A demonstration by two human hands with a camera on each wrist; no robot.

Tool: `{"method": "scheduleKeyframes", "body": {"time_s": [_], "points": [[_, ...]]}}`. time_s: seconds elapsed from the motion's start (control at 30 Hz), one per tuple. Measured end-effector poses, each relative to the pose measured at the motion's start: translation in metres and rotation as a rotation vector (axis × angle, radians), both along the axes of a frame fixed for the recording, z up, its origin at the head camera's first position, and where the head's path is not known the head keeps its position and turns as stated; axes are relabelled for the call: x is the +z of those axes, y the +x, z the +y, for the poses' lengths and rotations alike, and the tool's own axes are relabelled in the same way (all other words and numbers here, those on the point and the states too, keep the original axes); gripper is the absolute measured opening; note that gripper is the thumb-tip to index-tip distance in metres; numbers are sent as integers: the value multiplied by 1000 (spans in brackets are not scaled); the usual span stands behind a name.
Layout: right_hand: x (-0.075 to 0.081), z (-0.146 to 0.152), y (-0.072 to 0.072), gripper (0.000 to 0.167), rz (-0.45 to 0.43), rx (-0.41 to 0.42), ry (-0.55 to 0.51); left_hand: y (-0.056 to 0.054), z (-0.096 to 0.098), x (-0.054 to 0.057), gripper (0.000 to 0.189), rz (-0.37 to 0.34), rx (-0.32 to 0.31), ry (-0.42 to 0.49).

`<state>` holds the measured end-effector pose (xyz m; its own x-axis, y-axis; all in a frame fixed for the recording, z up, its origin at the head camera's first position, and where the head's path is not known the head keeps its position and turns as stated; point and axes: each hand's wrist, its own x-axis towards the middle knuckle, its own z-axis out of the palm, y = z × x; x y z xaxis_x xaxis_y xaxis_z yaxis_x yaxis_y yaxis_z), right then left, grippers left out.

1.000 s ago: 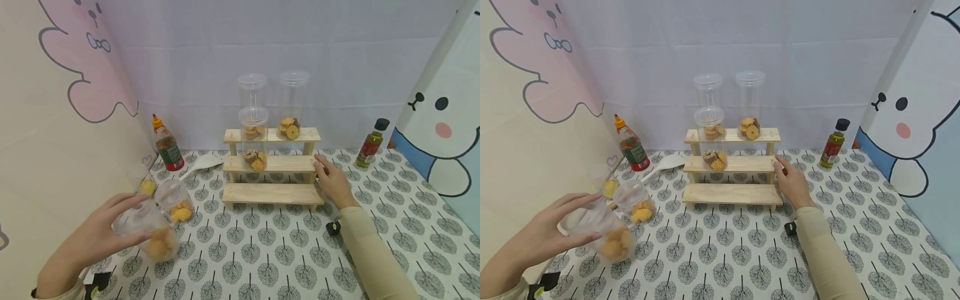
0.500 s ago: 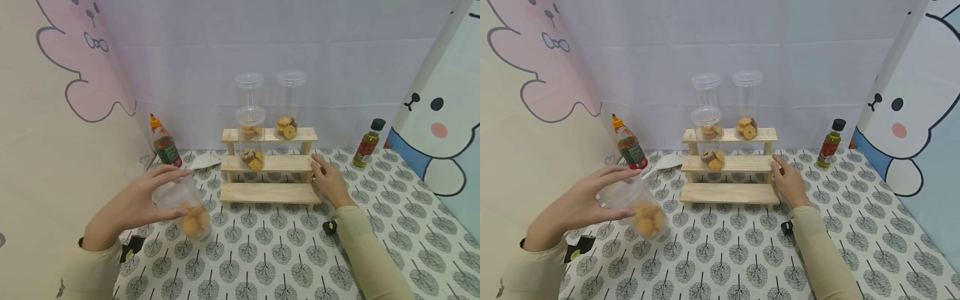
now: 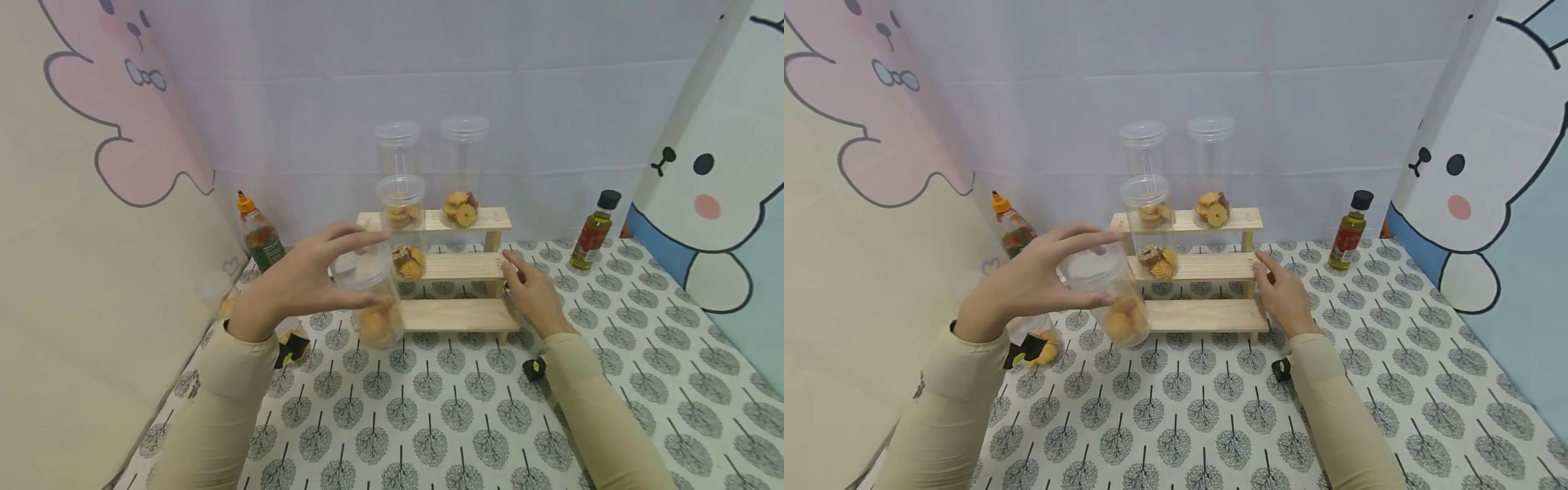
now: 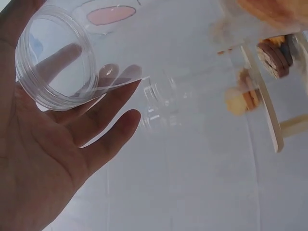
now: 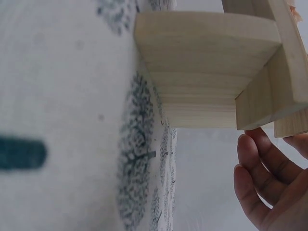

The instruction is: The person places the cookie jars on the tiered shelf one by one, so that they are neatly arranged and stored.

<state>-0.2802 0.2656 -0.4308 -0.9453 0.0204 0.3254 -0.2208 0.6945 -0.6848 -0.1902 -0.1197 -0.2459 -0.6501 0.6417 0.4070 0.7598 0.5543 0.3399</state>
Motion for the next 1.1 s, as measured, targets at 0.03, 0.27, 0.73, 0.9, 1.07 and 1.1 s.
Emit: {"method": "scheduleKeyframes", "body": {"time_s": [0.03,0.27,0.73,0.9,1.07,1.1], "points": [[0,0,0,56,5,4,-1,-3,7,2,80,8,-13,0],[1,-1,-1,56,12,14,-11,-17,49,18,81,60,-61,-57],[-1,-1,1,56,9,8,-25,-52,110,22,83,-48,12,-23],[-2,0,2,55,13,6,-26,-58,125,19,85,-64,67,-19],[-1,-1,0,55,28,11,-20,-62,138,17,86,-72,150,-37],[-1,-1,0,55,32,12,-18,-63,140,17,86,-70,167,-41]]}}
